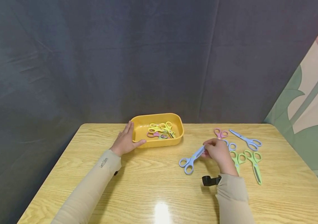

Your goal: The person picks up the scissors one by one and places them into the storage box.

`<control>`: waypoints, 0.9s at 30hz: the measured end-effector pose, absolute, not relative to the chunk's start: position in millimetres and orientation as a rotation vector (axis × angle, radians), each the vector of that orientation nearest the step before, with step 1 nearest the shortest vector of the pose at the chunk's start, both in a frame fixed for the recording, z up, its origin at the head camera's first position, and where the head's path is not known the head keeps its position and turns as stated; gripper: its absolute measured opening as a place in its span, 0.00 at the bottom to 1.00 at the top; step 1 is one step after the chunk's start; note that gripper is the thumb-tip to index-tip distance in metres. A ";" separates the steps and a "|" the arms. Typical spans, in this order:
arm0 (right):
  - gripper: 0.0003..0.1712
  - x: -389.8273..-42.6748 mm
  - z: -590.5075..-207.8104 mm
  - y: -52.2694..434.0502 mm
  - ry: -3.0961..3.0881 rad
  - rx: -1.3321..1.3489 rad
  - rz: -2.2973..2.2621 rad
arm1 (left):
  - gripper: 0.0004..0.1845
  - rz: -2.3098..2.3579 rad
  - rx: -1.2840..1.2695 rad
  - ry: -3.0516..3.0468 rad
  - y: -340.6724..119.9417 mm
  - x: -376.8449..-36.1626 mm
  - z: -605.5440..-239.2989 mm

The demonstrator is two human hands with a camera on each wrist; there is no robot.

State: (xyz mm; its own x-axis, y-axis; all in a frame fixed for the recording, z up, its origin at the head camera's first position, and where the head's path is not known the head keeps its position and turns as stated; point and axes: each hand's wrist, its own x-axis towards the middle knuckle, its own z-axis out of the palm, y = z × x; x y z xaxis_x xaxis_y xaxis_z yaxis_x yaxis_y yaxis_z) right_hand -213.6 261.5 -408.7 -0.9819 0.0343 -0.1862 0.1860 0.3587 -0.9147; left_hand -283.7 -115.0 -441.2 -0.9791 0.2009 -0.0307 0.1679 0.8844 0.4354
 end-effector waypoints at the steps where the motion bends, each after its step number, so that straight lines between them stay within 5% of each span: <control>1: 0.20 -213.6 -409.0 260.9 2.462 0.205 -1.715 | 0.64 0.680 0.291 2.976 -114.9 -283.7 -441.1; 18: 0.21 -218.6 -411.9 250.4 2.283 0.257 -2.054 | 0.64 0.694 0.296 2.994 -116.9 -284.6 -447.7; 27: 0.12 -218.3 -410.9 242.7 2.146 0.222 -2.285 | 0.65 0.696 0.309 3.009 -116.3 -284.6 -444.4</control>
